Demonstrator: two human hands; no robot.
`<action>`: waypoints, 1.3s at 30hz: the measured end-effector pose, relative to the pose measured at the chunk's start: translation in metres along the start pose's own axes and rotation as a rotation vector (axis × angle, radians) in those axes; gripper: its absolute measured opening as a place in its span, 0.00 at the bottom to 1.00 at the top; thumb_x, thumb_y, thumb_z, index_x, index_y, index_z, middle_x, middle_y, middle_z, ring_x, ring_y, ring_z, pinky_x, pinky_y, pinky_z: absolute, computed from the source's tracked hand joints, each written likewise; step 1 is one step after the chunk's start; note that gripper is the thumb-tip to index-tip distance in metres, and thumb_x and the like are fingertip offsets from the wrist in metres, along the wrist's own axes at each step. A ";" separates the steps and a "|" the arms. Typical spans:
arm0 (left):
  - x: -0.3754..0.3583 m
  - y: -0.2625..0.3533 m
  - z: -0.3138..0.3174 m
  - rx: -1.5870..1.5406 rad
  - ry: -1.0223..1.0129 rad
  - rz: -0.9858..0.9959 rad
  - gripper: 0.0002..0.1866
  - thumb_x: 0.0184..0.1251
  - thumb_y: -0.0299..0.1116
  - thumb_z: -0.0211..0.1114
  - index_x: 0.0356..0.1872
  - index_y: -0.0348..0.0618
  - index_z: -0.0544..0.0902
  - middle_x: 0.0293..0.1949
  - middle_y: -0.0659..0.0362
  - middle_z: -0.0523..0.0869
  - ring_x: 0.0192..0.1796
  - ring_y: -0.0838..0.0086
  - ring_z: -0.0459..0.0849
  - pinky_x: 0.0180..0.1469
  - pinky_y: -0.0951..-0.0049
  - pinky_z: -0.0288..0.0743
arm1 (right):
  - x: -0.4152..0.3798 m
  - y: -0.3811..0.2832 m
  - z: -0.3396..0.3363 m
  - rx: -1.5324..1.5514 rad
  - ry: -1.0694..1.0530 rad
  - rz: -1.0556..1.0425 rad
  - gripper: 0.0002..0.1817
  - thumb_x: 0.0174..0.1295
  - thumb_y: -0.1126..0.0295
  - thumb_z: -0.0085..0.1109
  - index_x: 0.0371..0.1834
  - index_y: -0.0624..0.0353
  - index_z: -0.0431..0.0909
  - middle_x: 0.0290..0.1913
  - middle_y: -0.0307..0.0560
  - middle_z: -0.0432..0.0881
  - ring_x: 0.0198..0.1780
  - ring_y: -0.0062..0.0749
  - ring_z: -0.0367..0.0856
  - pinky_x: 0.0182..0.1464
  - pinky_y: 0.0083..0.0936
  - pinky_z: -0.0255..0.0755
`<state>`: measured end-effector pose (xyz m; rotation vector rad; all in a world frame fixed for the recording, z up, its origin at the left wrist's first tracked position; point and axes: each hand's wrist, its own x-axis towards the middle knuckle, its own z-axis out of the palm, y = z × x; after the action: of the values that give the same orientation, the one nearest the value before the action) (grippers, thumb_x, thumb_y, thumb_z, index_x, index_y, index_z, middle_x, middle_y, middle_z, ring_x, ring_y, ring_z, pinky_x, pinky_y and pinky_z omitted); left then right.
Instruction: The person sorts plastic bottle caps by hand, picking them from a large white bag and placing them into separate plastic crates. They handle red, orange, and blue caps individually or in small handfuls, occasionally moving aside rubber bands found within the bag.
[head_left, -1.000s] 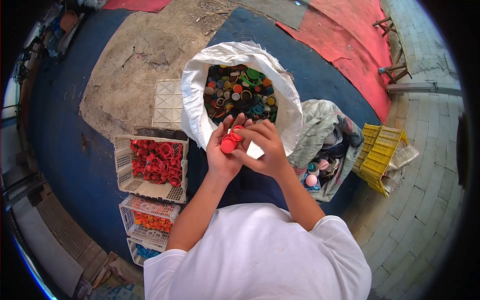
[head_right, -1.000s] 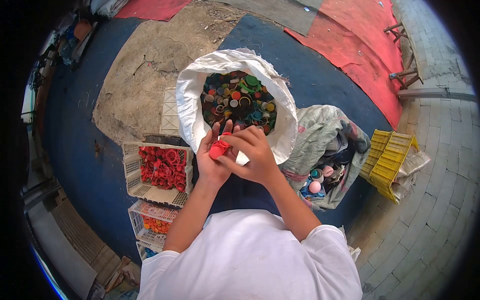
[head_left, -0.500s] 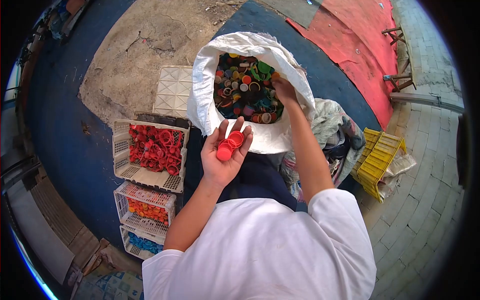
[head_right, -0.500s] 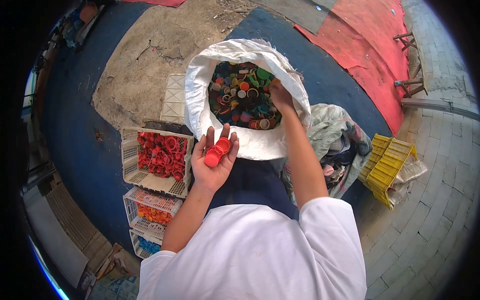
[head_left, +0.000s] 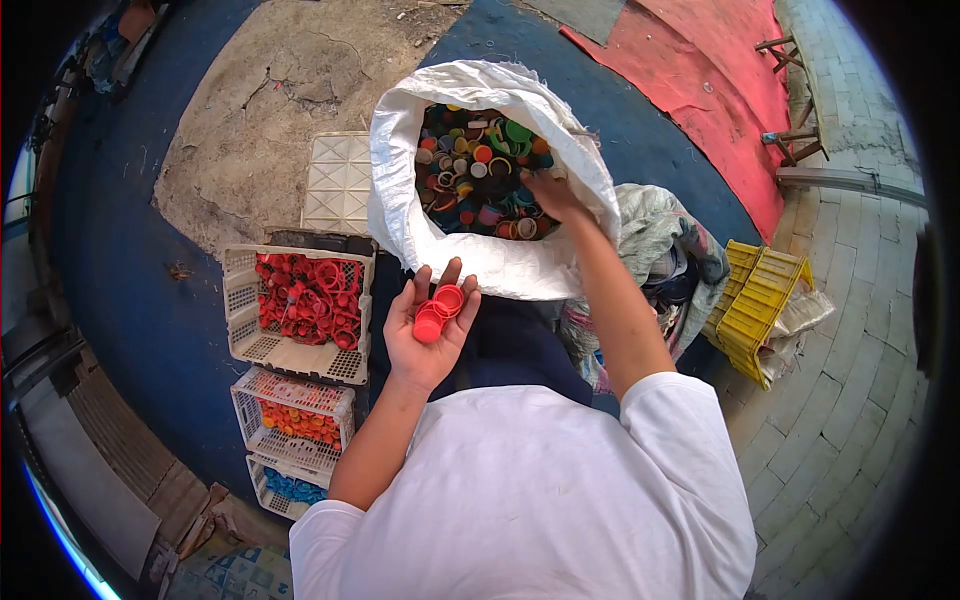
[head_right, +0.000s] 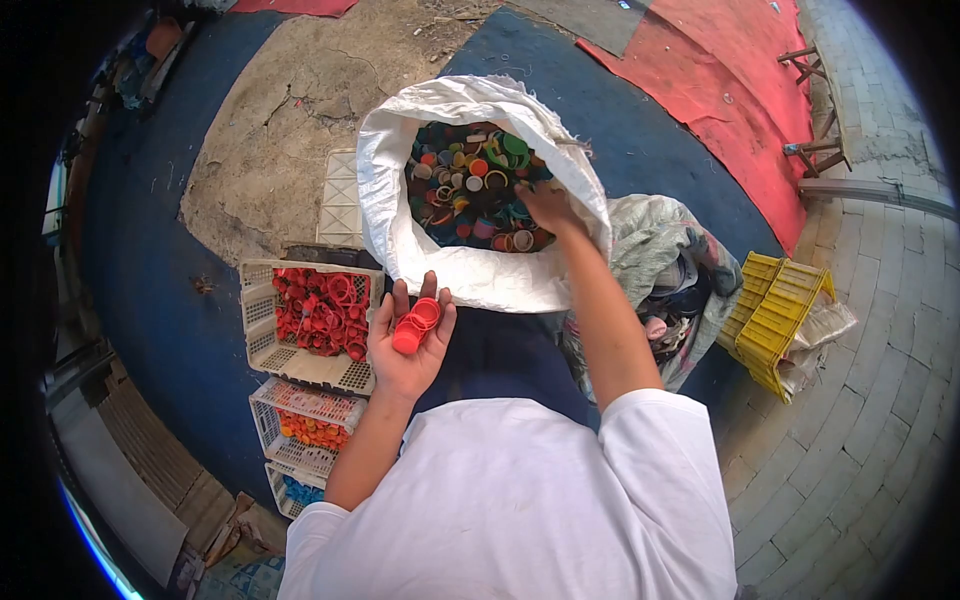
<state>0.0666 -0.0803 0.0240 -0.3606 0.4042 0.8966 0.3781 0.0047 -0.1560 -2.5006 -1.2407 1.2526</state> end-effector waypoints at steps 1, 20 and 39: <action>0.001 -0.001 0.001 -0.010 0.005 0.003 0.16 0.79 0.42 0.54 0.53 0.50 0.86 0.68 0.48 0.77 0.69 0.49 0.74 0.72 0.49 0.70 | -0.002 -0.003 0.002 0.009 0.019 0.055 0.43 0.69 0.32 0.40 0.79 0.47 0.59 0.78 0.70 0.57 0.76 0.64 0.61 0.75 0.51 0.58; 0.000 0.000 0.001 -0.031 -0.013 0.044 0.16 0.79 0.41 0.53 0.54 0.50 0.86 0.67 0.47 0.78 0.68 0.48 0.75 0.71 0.48 0.71 | -0.116 -0.082 0.078 0.228 0.114 -0.528 0.38 0.58 0.57 0.63 0.72 0.62 0.68 0.78 0.69 0.54 0.79 0.68 0.50 0.78 0.52 0.51; -0.005 0.005 0.006 0.021 0.008 0.065 0.15 0.78 0.43 0.56 0.53 0.52 0.87 0.65 0.49 0.79 0.68 0.50 0.76 0.71 0.49 0.72 | -0.043 -0.041 0.026 0.155 0.326 -0.292 0.22 0.54 0.75 0.54 0.54 0.61 0.83 0.57 0.60 0.81 0.60 0.56 0.78 0.63 0.43 0.72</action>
<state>0.0607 -0.0781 0.0310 -0.3332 0.4344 0.9544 0.3192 -0.0052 -0.1297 -2.2012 -1.3076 0.8019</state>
